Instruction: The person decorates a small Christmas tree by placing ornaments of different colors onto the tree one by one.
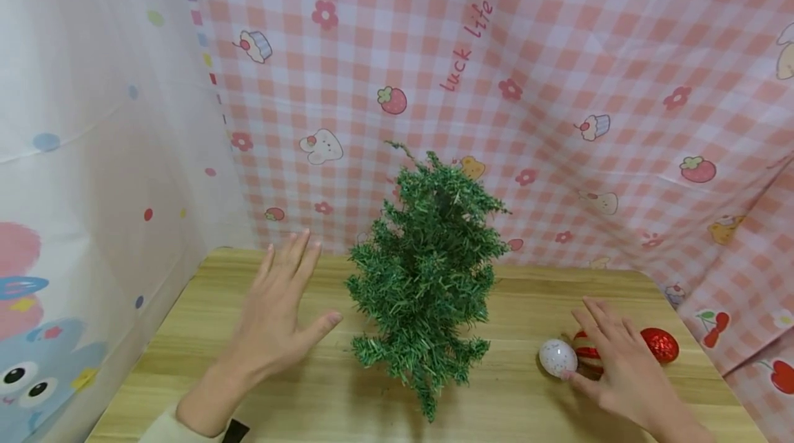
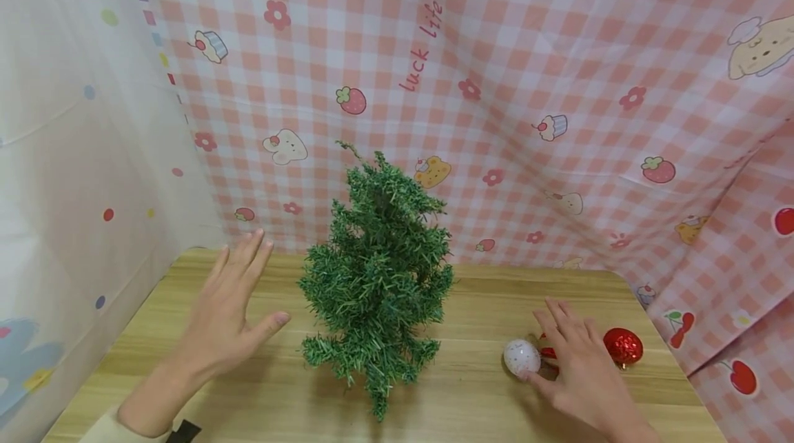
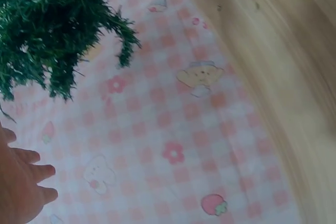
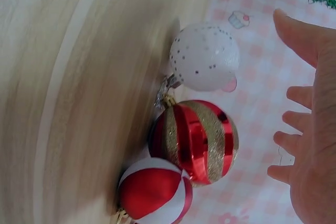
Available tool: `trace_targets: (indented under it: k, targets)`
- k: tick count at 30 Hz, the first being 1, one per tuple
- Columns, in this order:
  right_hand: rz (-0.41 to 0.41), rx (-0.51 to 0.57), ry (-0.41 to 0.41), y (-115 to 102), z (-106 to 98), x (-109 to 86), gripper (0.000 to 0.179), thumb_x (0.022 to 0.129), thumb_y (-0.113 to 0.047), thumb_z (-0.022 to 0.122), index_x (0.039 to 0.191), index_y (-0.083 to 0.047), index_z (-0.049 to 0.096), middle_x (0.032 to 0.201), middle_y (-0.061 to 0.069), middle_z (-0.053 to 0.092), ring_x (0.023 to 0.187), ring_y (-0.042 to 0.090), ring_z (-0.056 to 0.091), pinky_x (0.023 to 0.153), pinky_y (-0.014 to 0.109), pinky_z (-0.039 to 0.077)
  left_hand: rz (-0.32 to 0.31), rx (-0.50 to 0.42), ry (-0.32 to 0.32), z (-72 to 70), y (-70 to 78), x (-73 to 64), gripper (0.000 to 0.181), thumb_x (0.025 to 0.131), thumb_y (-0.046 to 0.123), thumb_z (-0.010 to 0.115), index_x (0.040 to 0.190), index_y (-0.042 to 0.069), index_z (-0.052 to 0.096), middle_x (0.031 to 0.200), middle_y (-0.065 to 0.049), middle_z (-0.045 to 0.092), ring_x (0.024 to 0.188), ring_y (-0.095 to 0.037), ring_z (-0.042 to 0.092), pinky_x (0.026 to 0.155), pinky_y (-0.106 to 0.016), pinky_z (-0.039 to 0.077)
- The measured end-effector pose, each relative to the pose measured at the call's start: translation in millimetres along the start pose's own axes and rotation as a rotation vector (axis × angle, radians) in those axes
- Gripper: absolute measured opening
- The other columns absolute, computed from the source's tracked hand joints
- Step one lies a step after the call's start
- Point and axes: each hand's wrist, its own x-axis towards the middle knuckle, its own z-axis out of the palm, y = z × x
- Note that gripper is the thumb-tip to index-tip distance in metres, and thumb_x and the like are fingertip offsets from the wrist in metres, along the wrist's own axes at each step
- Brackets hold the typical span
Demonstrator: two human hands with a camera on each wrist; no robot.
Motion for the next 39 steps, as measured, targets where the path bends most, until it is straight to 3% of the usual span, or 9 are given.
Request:
trace_targets:
  k: [4,7,10,15,21,26,31,39]
  targets:
    - [-0.015,0.011,-0.015,-7.3,1.8,2.1,0.098,0.071,-0.041,0.095,0.15,-0.004,0.053,0.155,0.024,0.046,0.143,0.044,0.04,0.124,0.062,0.018,0.067,-0.037,0.07,0.5,9.4,5.4,0.094,0.101,0.074,0.035,0.165,0.005,0.029,0.17,-0.018,0.023,0.156,-0.037,0.026,0.128,-0.054,0.011]
    - [-0.041,0.004,-0.014,-12.2,3.9,4.3,0.094,0.068,-0.042,0.096,0.145,-0.003,0.059,0.151,0.023,0.05,0.136,0.044,0.047,0.113,0.066,0.033,0.1,-0.069,0.097,0.4,15.7,8.5,0.094,0.101,0.075,0.036,0.164,0.005,0.031,0.17,-0.018,0.026,0.155,-0.037,0.028,0.128,-0.053,0.013]
    - [-0.074,-0.005,-0.014,-16.6,6.0,7.1,0.089,0.065,-0.039,0.098,0.138,-0.003,0.064,0.149,0.02,0.053,0.131,0.041,0.052,0.103,0.063,0.039,0.129,-0.094,0.125,0.9,20.7,11.0,0.093,0.101,0.074,0.038,0.163,0.004,0.034,0.169,-0.019,0.027,0.154,-0.037,0.03,0.128,-0.052,0.015]
    - [-0.107,-0.007,-0.033,-22.8,9.1,11.1,0.081,0.062,-0.035,0.098,0.131,-0.004,0.069,0.143,0.019,0.059,0.122,0.04,0.059,0.099,0.059,0.042,0.191,-0.121,0.175,3.6,26.5,15.4,0.091,0.102,0.071,0.041,0.16,0.001,0.037,0.168,-0.019,0.031,0.152,-0.038,0.034,0.127,-0.049,0.02]
    - [-0.083,0.016,-0.114,-27.0,14.3,13.0,0.072,0.065,-0.027,0.096,0.13,-0.007,0.07,0.138,0.018,0.063,0.12,0.04,0.062,0.1,0.064,0.045,0.27,-0.15,0.232,7.2,33.6,21.1,0.085,0.104,0.066,0.044,0.155,-0.002,0.044,0.164,-0.021,0.038,0.144,-0.042,0.044,0.126,-0.046,0.024]
    - [-0.111,-0.015,-0.125,-27.5,20.4,12.8,0.057,0.068,-0.017,0.091,0.122,-0.007,0.073,0.129,0.017,0.068,0.115,0.038,0.064,0.096,0.062,0.05,0.311,-0.175,0.246,8.6,38.8,24.8,0.081,0.105,0.061,0.047,0.149,-0.007,0.049,0.162,-0.023,0.04,0.142,-0.042,0.047,0.125,-0.046,0.026]
    - [-0.109,-0.029,-0.144,-27.8,22.3,12.9,0.047,0.072,-0.008,0.082,0.119,-0.006,0.075,0.124,0.017,0.069,0.114,0.037,0.065,0.096,0.06,0.052,0.315,-0.21,0.267,8.8,41.7,25.8,0.077,0.106,0.056,0.05,0.149,-0.008,0.048,0.161,-0.022,0.042,0.143,-0.038,0.046,0.125,-0.044,0.027]
    - [-0.121,-0.056,-0.141,-25.8,22.3,14.9,0.047,0.066,-0.002,0.08,0.113,-0.006,0.076,0.115,0.013,0.071,0.106,0.035,0.066,0.091,0.058,0.054,0.342,-0.272,0.344,7.8,46.1,30.0,0.069,0.106,0.049,0.056,0.143,-0.01,0.054,0.156,-0.022,0.049,0.139,-0.038,0.052,0.122,-0.042,0.033]
